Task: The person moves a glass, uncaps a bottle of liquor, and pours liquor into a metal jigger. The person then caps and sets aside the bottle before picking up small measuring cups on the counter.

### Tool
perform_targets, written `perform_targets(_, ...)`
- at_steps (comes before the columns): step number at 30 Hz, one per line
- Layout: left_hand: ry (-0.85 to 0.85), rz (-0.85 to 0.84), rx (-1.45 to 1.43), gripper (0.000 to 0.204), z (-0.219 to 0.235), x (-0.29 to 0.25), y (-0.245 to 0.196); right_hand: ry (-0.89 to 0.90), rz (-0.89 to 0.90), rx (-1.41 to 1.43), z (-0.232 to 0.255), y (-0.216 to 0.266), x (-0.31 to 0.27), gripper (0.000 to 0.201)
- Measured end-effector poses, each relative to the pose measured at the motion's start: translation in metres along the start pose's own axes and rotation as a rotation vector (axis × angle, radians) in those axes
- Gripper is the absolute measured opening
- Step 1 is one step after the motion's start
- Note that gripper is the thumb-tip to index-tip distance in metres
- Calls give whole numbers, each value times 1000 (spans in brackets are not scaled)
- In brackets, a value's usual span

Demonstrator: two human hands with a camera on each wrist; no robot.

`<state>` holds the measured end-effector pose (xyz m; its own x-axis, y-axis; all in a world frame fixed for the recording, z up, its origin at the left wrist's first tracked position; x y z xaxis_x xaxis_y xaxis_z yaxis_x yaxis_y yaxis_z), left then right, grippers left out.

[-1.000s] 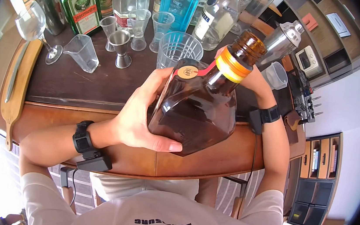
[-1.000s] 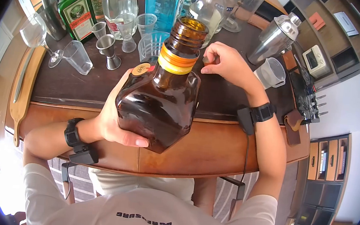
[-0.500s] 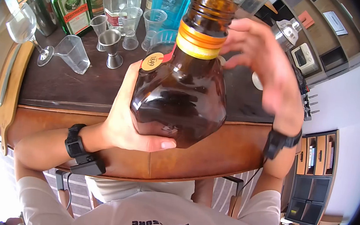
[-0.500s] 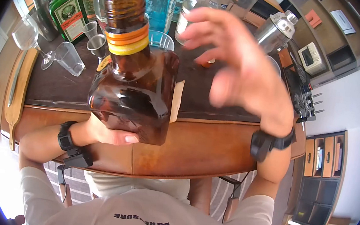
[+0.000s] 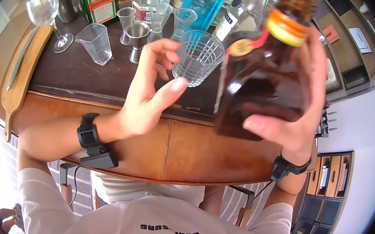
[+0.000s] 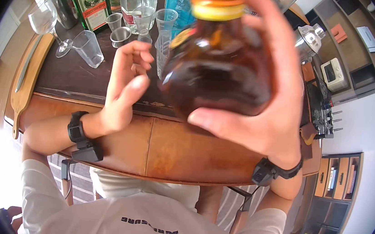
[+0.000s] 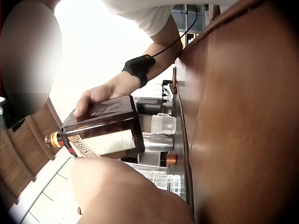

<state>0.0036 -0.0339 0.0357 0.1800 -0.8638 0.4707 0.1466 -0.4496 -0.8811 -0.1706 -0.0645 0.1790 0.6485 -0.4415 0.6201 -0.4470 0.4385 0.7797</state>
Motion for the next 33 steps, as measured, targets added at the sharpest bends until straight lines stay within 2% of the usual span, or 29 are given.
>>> perform_targets(2,-25,66,238,87,-1,7,9,-220,-40,-415,37,6,-9,124)
perform_targets(4,-19,105,302,94,-4,12,22,-188,-5,-572,52,11,-2,118)
perform_targets(5,-13,145,367,101,-5,14,31,-189,-68,-619,54,10,1,113)
perform_targets(8,46,65,349,110,-13,25,31,-114,-57,-727,66,-1,5,103)
perform_targets(9,75,92,340,113,-13,29,36,-60,-44,-791,68,-5,8,100)
perform_targets(10,72,98,346,113,-12,33,38,-5,-30,-855,67,-9,10,97)
perform_targets(12,182,199,205,110,-20,37,48,52,-15,-917,64,-16,10,95)
perform_targets(13,167,178,216,94,-18,37,46,71,-9,-1009,63,-19,10,99)
perform_targets(14,166,179,213,94,-17,38,44,90,-6,-1103,60,-21,10,105)
perform_targets(15,171,196,250,93,-14,38,44,10,-45,-1080,61,-21,9,95)
perform_targets(16,177,212,286,91,-13,38,44,11,-48,-1085,61,-21,9,95)
perform_targets(19,171,210,216,89,-10,36,44,149,60,-1382,53,-27,7,96)
perform_targets(22,208,262,121,92,-12,32,38,245,122,-1481,49,-31,5,96)
perform_targets(27,259,272,125,93,-14,30,41,290,157,-1450,50,-41,4,97)
perform_targets(30,296,269,137,93,-17,28,40,296,154,-1344,54,-44,3,97)
perform_targets(32,307,270,116,94,-20,28,42,241,57,-1179,61,-44,6,96)
perform_targets(33,309,197,133,95,-23,30,41,240,58,-1176,61,-42,7,96)
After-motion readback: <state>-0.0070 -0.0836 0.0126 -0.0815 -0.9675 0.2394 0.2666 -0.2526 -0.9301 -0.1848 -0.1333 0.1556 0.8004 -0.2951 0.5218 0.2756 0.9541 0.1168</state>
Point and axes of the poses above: each hand's wrist, its own x-axis towards the middle knuckle, its own z-axis out of the back of the hand, y = z × x, the point moved 10 cm from there along x, towards the middle knuckle, and after that the axes turned 4 degrees about x, right-handed, at the moved point
